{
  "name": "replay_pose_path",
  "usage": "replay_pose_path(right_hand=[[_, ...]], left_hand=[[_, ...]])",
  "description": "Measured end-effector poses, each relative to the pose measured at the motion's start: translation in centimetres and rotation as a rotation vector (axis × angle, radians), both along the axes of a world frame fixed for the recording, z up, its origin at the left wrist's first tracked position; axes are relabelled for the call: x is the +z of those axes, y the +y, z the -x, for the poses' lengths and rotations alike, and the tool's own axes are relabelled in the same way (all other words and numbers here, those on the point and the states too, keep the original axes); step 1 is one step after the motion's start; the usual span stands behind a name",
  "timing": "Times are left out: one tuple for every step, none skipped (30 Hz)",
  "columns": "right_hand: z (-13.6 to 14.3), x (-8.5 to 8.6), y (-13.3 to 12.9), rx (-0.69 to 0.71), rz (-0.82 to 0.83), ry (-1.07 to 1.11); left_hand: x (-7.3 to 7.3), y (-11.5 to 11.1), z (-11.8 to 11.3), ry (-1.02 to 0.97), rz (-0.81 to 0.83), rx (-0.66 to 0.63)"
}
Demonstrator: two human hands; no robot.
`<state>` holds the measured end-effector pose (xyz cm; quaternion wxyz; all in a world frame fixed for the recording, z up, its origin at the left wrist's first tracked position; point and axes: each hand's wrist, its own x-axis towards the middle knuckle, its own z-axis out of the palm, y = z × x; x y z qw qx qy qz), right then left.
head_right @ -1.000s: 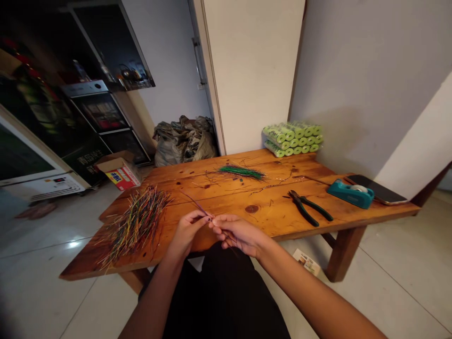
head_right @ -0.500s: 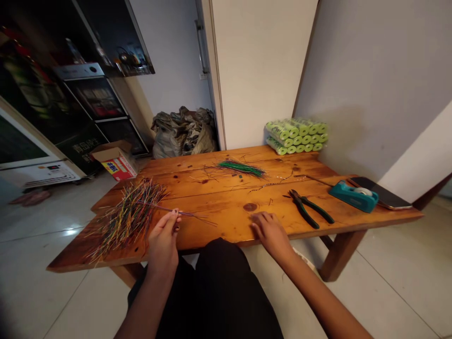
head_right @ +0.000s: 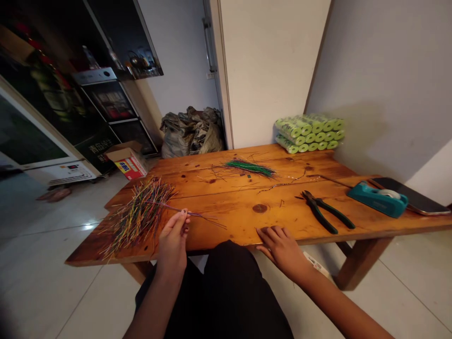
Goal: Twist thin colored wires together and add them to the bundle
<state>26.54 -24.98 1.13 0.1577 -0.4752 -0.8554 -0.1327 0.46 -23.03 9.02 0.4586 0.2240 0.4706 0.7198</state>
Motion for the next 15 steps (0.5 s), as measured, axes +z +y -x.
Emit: replay_pose_path(right_hand=[[0.0,-0.1,-0.2,0.008,0.007,0.007],[-0.1,-0.3,-0.4,0.015,0.014,0.016],[-0.1,-0.5,-0.6,0.023,0.022,0.031],[-0.1,-0.6,-0.8,0.035,0.034,0.051],[-0.1,-0.8,-0.9,0.051,0.047,0.076],[-0.2,-1.0,-1.1,0.069,0.06,0.105],[-0.2,-1.1,-1.2,0.085,0.07,0.134],[-0.2,-1.2,-1.4,0.096,0.08,0.16],[-0.3,-1.2,-1.5,0.105,0.089,0.183],[-0.2,-1.3,-1.6,0.112,0.098,0.204],[-0.2,-1.3,-1.6,0.114,0.109,0.226],[-0.2,-1.3,-1.6,0.114,0.122,0.254],[-0.1,-1.2,-1.6,0.111,0.132,0.295],[0.0,-1.0,-1.5,0.102,0.133,0.352],[0.1,-0.7,-1.3,0.078,0.128,0.427]], left_hand=[[0.0,0.0,-0.1,0.003,-0.002,-0.002],[-0.1,0.1,-0.1,0.011,-0.003,-0.005],[-0.2,0.1,-0.2,0.021,-0.003,-0.009],[-0.3,0.1,-0.3,0.029,-0.003,-0.014],[-0.4,0.2,-0.4,0.035,-0.003,-0.02],[-0.4,0.2,-0.4,0.04,-0.001,-0.027],[-0.5,0.3,-0.5,0.045,0.005,-0.032],[-0.6,0.3,-0.6,0.051,0.015,-0.033],[-0.7,0.4,-0.6,0.059,0.029,-0.033],[-0.8,0.5,-0.7,0.068,0.043,-0.032],[-0.8,0.5,-0.7,0.075,0.054,-0.031],[-0.9,0.6,-0.8,0.078,0.063,-0.035],[-0.9,0.6,-0.8,0.079,0.066,-0.04],[-0.8,0.6,-0.9,0.078,0.065,-0.051],[-0.7,0.6,-1.0,0.08,0.06,-0.066]])
